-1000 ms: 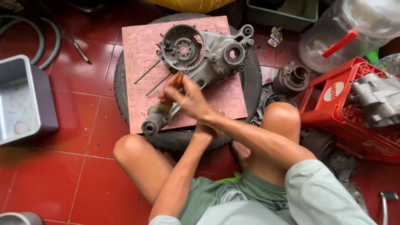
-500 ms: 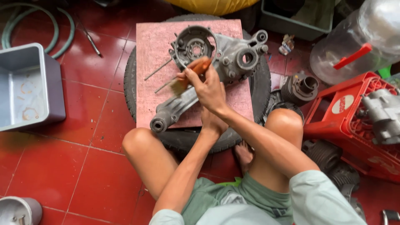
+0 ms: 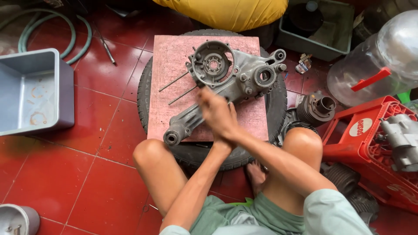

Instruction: Cleaning the exterior of a motorcycle crankcase using a brush and cleaning solution

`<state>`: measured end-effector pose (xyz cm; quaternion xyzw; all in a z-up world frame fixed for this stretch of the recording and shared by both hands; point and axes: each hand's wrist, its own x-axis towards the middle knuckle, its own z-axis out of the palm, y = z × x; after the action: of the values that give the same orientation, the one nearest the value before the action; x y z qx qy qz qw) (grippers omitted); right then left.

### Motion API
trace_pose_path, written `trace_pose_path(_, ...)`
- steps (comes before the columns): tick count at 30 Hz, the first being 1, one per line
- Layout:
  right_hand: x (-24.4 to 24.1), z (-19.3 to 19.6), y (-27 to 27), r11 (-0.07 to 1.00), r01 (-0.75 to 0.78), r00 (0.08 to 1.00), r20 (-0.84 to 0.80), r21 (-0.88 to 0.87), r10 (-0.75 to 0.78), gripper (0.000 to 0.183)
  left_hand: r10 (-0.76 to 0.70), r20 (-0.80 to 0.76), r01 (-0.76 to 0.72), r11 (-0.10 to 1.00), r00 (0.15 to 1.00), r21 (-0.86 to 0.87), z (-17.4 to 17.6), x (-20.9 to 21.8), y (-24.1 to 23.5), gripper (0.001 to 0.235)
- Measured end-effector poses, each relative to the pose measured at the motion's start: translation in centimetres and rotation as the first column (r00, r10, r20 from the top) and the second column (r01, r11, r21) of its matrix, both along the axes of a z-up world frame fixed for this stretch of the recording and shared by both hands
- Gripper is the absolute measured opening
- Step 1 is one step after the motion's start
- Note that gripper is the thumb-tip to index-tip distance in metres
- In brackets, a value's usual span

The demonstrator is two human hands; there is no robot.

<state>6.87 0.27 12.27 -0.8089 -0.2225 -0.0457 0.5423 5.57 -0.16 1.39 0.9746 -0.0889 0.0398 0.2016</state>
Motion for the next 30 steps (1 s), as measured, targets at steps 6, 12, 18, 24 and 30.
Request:
trace_pose_path(6,0.8,1.9,-0.2,0.853,-0.170,0.866,-0.338,0.494,0.369,0.023,0.050,0.076,-0.048,0.999,0.996,-0.021,-0.7,0.9,0.9,0.056)
trace_pose_path(12,1.5,-0.4,-0.6,1.000,-0.001,0.991,0.134,-0.016,0.003,0.005,0.102,0.119,-0.099,0.995,0.988,-0.030,-1.9,0.7,1.3,0.056)
trace_pose_path(18,0.3,4.3,-0.7,0.868,-0.173,0.901,-0.282,0.466,0.331,0.021,0.147,0.179,-0.139,0.989,0.973,-0.057,-3.1,0.2,0.6,0.055)
trace_pose_path(24,4.7,7.3,-9.0,0.693,0.065,0.955,-0.246,0.718,0.165,0.022,0.212,0.100,-0.198,0.971,0.972,-0.137,1.5,1.0,2.8,0.045)
trace_pose_path(30,3.1,9.3,-13.6,0.637,0.240,0.955,-0.296,0.733,-0.018,0.043,0.304,0.175,-0.228,0.907,0.937,-0.353,1.8,1.5,4.2,0.005)
